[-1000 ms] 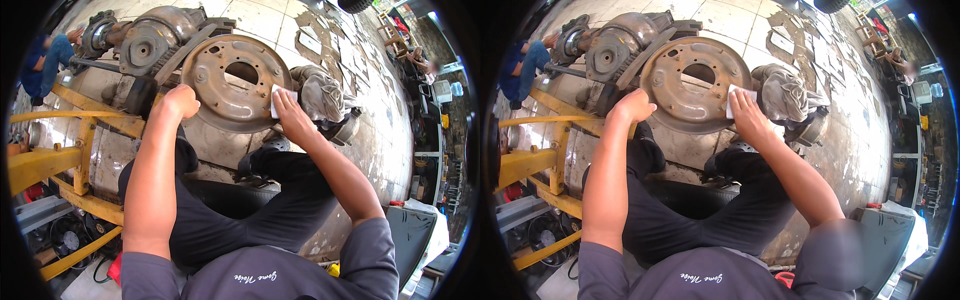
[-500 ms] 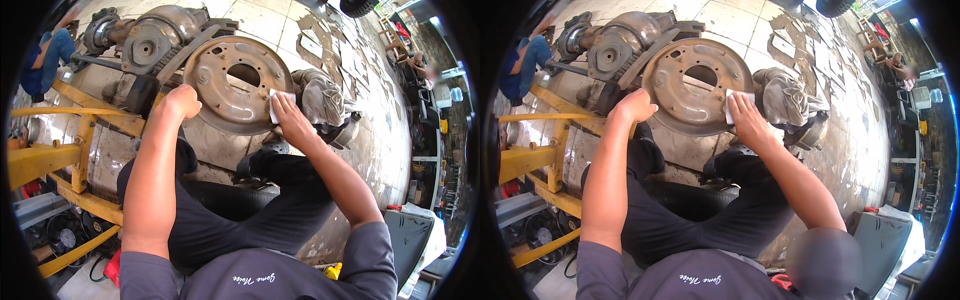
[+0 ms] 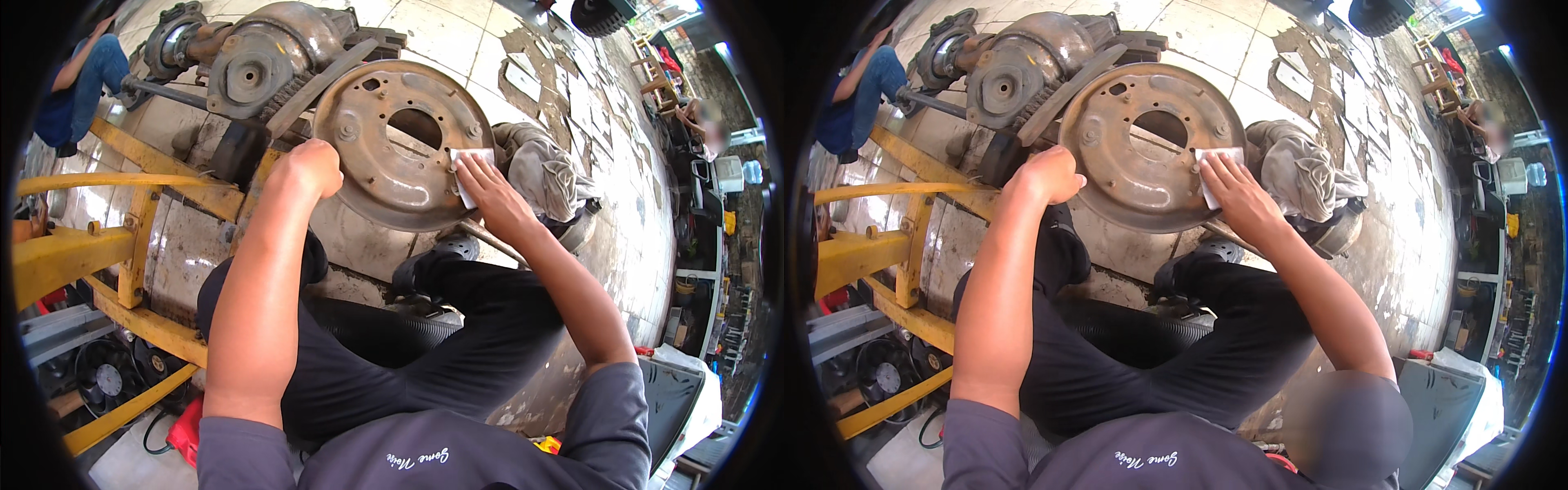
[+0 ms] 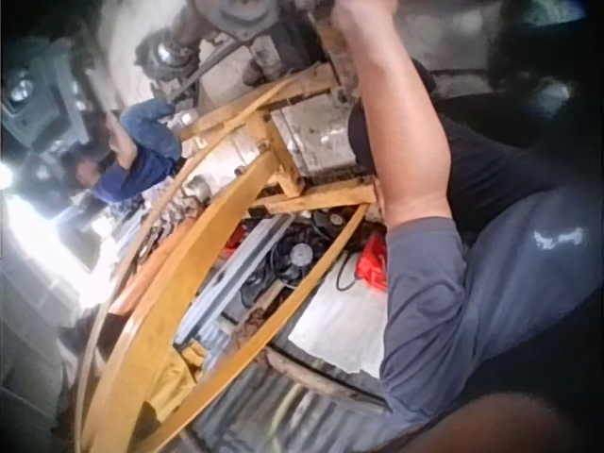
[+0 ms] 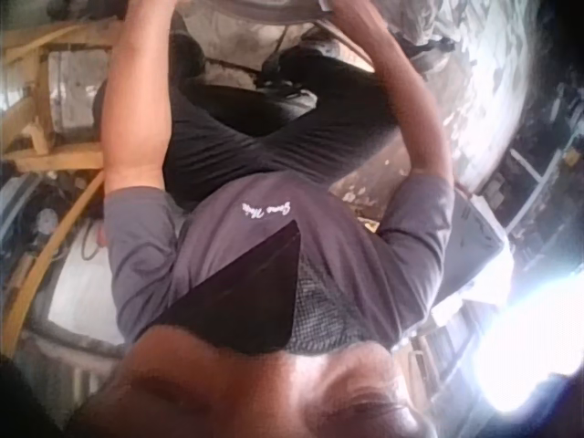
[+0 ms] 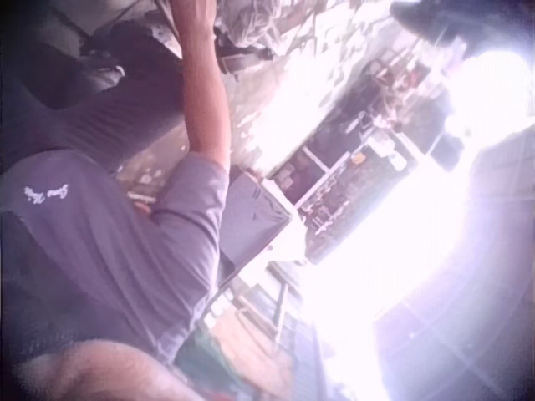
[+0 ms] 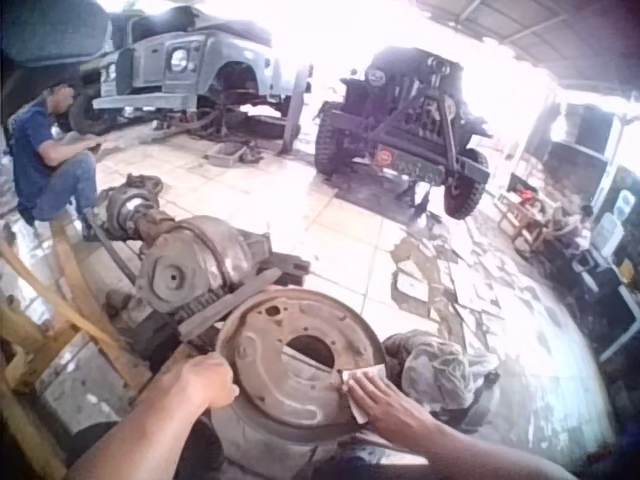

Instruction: The person scrubs a circular metal brake drum with a sanding block and wipes it with a cloth. The person repeatedly scrubs and wipes the surface to remove rust and debris.

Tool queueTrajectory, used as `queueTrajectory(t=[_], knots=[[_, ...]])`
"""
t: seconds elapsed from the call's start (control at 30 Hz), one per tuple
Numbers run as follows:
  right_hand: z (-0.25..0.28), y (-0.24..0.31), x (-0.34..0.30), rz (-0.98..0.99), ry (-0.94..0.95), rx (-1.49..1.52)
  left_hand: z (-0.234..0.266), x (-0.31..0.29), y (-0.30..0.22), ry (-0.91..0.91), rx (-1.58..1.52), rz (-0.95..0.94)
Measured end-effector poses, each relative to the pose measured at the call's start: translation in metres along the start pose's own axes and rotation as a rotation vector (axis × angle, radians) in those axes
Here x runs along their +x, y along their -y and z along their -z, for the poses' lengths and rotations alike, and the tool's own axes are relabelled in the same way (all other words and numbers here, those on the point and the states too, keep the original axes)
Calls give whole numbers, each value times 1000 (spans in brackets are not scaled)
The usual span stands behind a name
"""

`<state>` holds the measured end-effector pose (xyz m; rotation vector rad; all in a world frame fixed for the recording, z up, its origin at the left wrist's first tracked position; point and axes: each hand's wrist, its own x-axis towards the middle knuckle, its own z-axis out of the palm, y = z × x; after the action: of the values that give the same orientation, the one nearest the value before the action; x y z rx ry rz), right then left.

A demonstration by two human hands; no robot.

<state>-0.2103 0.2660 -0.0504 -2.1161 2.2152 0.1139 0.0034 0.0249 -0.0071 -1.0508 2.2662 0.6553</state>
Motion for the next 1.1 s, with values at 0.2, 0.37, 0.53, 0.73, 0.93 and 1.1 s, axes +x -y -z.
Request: queueTrajectory(t=[0.2, 0.37, 0.53, 0.73, 0.93, 1.1], knots=[[3, 4, 8, -32, -26, 16, 2, -1, -1, 3, 11, -19], [-5, 11, -12, -16, 6, -5, 1, -2, -1, -24, 11, -24], [-10, 13, 3, -138, -22, -70, -3, 3, 2, -36, 31, -37], [-8, 9, 5, -233, -17, -86, 0, -4, -4, -63, 7, -51], [-8, 2, 9, -105, -11, -62, 0, 0, 1, -33, 12, -47], [-15, 2, 10, -115, -11, -50, 0, -3, -2, -31, 20, -32]])
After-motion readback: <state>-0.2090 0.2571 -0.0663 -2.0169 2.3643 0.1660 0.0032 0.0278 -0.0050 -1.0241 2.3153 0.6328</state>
